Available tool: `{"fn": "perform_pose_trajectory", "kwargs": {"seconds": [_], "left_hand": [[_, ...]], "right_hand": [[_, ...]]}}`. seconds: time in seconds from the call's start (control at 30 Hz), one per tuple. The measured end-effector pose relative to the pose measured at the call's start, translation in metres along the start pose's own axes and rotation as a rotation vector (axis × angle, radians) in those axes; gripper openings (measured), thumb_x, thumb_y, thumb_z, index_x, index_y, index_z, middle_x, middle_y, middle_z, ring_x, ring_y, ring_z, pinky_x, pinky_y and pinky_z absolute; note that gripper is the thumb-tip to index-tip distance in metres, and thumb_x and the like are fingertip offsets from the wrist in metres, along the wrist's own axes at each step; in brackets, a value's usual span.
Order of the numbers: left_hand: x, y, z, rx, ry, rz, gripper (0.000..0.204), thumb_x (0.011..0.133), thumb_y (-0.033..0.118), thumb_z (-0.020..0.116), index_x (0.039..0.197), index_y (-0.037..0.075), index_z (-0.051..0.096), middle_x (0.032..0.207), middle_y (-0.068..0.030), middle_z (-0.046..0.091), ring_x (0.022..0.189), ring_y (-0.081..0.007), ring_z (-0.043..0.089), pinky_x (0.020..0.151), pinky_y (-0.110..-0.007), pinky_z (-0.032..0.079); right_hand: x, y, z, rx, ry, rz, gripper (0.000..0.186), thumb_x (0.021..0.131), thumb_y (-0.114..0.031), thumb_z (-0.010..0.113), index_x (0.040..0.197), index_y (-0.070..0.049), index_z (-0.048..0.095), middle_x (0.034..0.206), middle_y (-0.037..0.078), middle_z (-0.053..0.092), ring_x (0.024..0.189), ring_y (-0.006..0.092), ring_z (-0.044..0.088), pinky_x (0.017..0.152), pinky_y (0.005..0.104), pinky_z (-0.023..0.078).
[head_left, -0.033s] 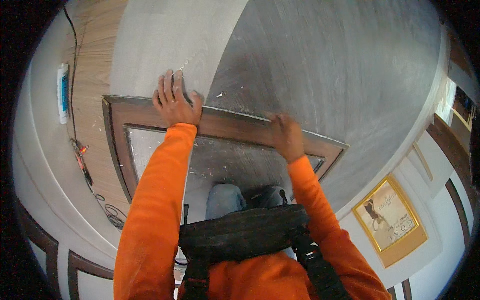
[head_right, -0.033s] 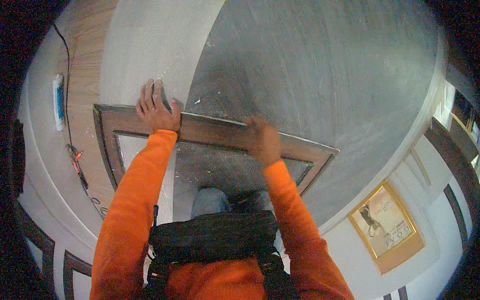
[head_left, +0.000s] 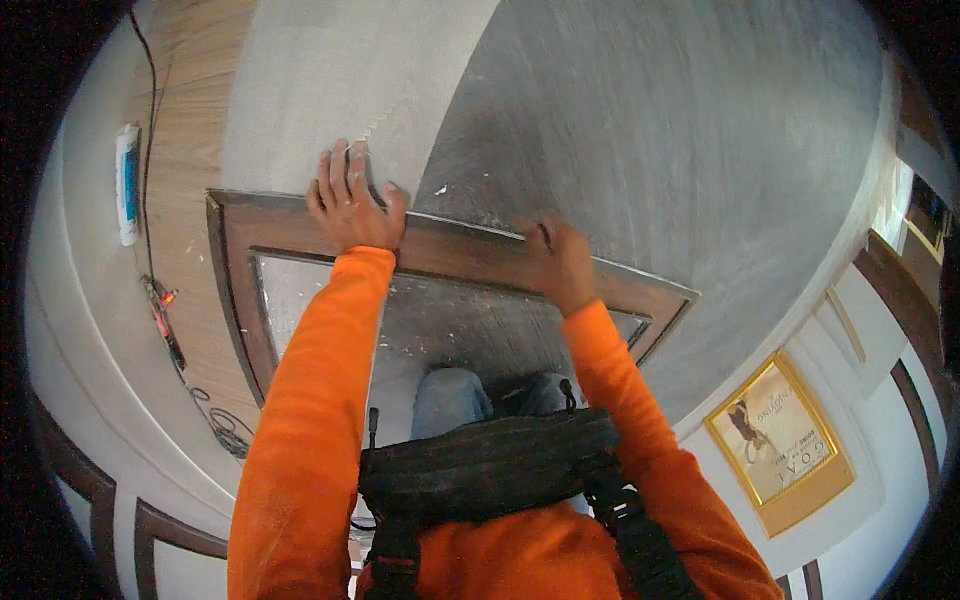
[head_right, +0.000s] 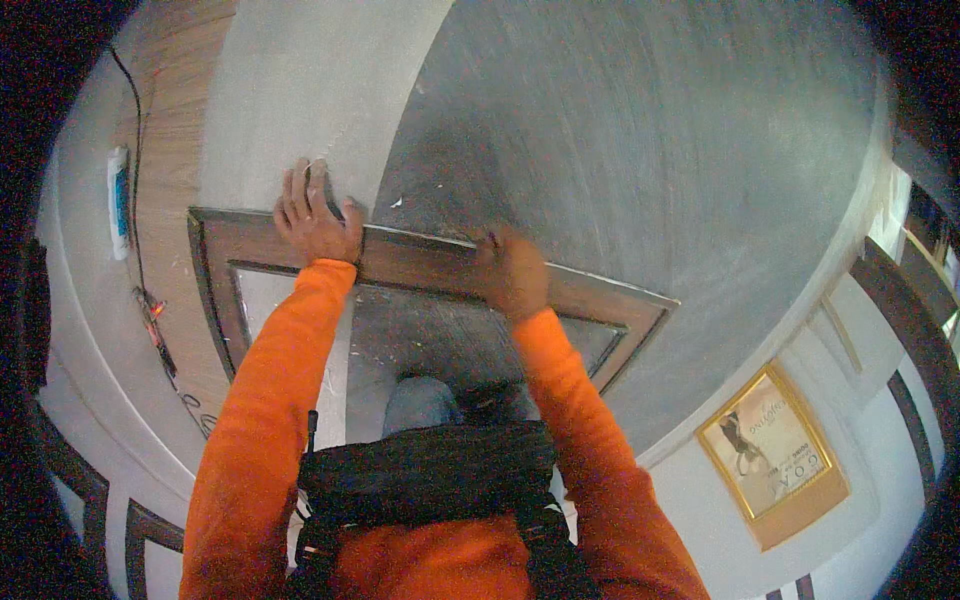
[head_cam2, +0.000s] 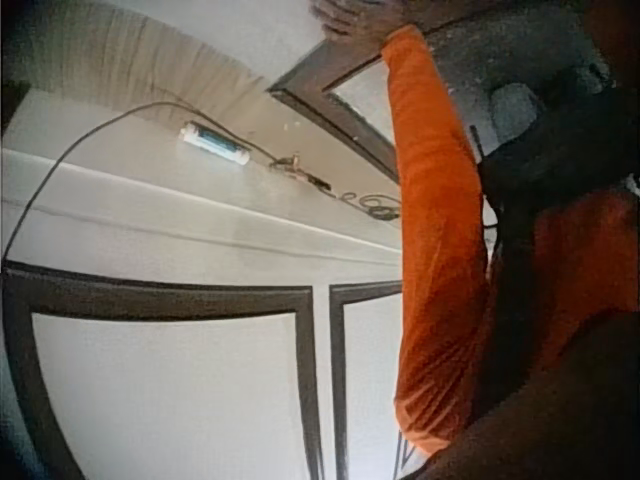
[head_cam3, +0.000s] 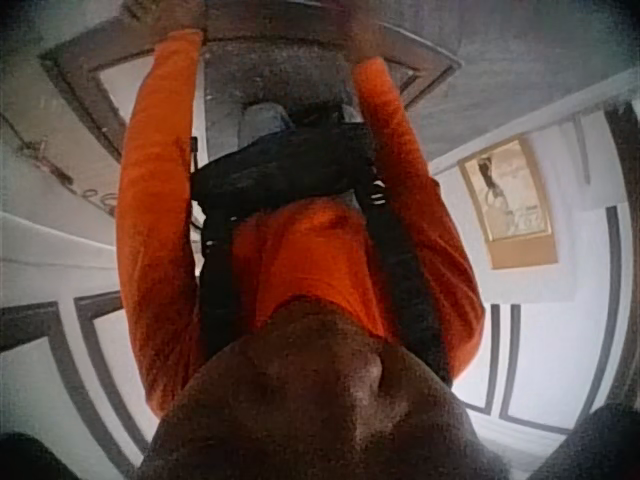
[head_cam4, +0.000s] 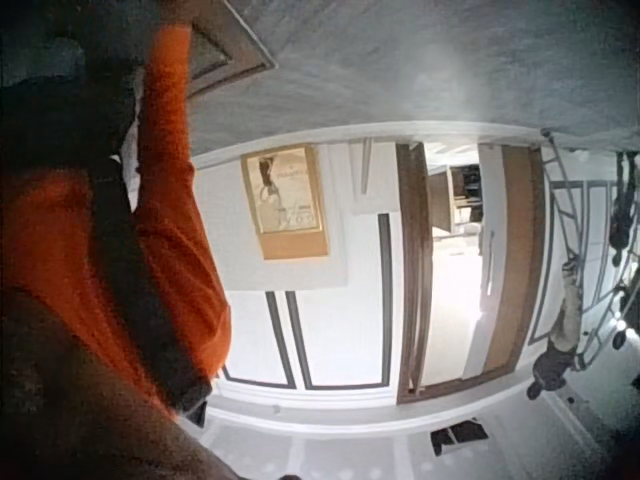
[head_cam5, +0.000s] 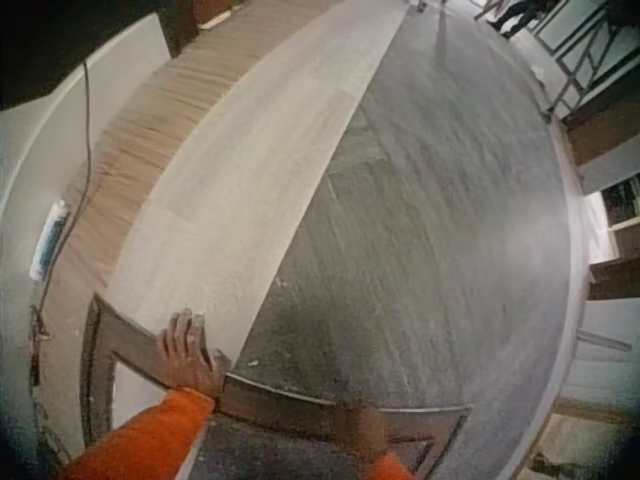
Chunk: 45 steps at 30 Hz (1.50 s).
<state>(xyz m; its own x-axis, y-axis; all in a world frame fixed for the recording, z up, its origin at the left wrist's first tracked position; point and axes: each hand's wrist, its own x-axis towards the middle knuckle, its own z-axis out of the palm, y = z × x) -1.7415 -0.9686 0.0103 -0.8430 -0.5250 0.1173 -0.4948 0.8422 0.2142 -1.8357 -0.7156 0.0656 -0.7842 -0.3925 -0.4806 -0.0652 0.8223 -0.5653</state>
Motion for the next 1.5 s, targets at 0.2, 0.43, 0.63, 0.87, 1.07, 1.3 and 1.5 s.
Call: {"fn": "perform_pose_trajectory", "kwargs": {"seconds": [0.2, 0.43, 0.63, 0.87, 1.07, 1.3, 1.5], "left_hand": [[0.001, 0.001, -0.001, -0.004, 0.004, 0.005, 0.062, 0.082, 0.031, 0.057, 0.141, 0.014, 0.047, 0.149, -0.0097, 0.044, 0.138, -0.0319, 0.039, 0.109, -0.053, 0.029], [0.0, 0.001, 0.001, -0.016, 0.001, -0.013, 0.063, 0.08, 0.032, 0.058, 0.14, 0.014, 0.049, 0.148, -0.0107, 0.044, 0.138, -0.033, 0.039, 0.109, -0.055, 0.028], [-0.01, -0.01, 0.015, -0.008, 0.045, -0.008, 0.066, 0.078, 0.037, 0.059, 0.139, 0.013, 0.052, 0.149, -0.0124, 0.044, 0.139, -0.0353, 0.037, 0.107, -0.058, 0.029], [-0.002, 0.0, 0.007, -0.098, -0.023, -0.066, 0.066, 0.076, 0.037, 0.061, 0.136, 0.013, 0.054, 0.146, -0.0128, 0.046, 0.138, -0.036, 0.038, 0.11, -0.057, 0.025], [-0.005, -0.001, 0.003, -0.115, -0.044, -0.076, 0.068, 0.074, 0.035, 0.062, 0.137, 0.012, 0.053, 0.147, -0.0124, 0.045, 0.14, -0.0349, 0.035, 0.111, -0.057, 0.024], [-0.004, 0.005, 0.001, -0.105, -0.01, -0.063, 0.065, 0.076, 0.034, 0.06, 0.135, 0.011, 0.054, 0.146, -0.0127, 0.045, 0.138, -0.0357, 0.037, 0.11, -0.057, 0.025], [-0.007, 0.002, 0.004, -0.061, 0.077, -0.047, 0.063, 0.076, 0.031, 0.06, 0.135, 0.01, 0.054, 0.148, -0.0133, 0.043, 0.138, -0.0359, 0.038, 0.11, -0.056, 0.026]], "right_hand": [[0.026, -0.025, 0.03, -0.105, -0.175, -0.025, 0.026, 0.088, -0.026, 0.06, 0.083, -0.001, 0.064, 0.083, 0.026, 0.063, 0.077, 0.0458, 0.061, 0.067, 0.0506, 0.048], [0.01, -0.008, 0.017, -0.171, -0.143, 0.056, 0.026, 0.086, -0.029, 0.064, 0.083, -0.003, 0.066, 0.081, 0.026, 0.066, 0.079, 0.0459, 0.065, 0.072, 0.0539, 0.052], [0.001, 0.021, 0.022, -0.147, -0.066, -0.022, 0.028, 0.085, -0.031, 0.066, 0.09, -0.004, 0.069, 0.082, 0.026, 0.067, 0.08, 0.044, 0.066, 0.07, 0.0533, 0.052], [0.017, -0.014, 0.038, -0.237, -0.122, -0.016, 0.03, 0.089, -0.03, 0.063, 0.092, -0.001, 0.068, 0.082, 0.024, 0.066, 0.075, 0.0446, 0.063, 0.067, 0.0499, 0.05], [-0.03, 0.128, -0.046, -0.355, 0.022, 0.063, 0.025, 0.089, -0.022, 0.06, 0.095, 0.001, 0.066, 0.095, 0.024, 0.066, 0.087, 0.0424, 0.062, 0.077, 0.0469, 0.049], [-0.101, 0.214, -0.108, 0.105, 0.362, 0.346, 0.03, 0.099, -0.03, 0.055, 0.081, -0.004, 0.055, 0.068, 0.006, 0.055, 0.057, 0.0173, 0.051, 0.053, 0.0319, 0.042], [-0.169, 0.16, -0.033, 0.398, 0.355, 0.378, 0.029, 0.101, -0.029, 0.053, 0.085, -0.006, 0.053, 0.07, 0.004, 0.052, 0.057, 0.0118, 0.047, 0.051, 0.0276, 0.038]]}}
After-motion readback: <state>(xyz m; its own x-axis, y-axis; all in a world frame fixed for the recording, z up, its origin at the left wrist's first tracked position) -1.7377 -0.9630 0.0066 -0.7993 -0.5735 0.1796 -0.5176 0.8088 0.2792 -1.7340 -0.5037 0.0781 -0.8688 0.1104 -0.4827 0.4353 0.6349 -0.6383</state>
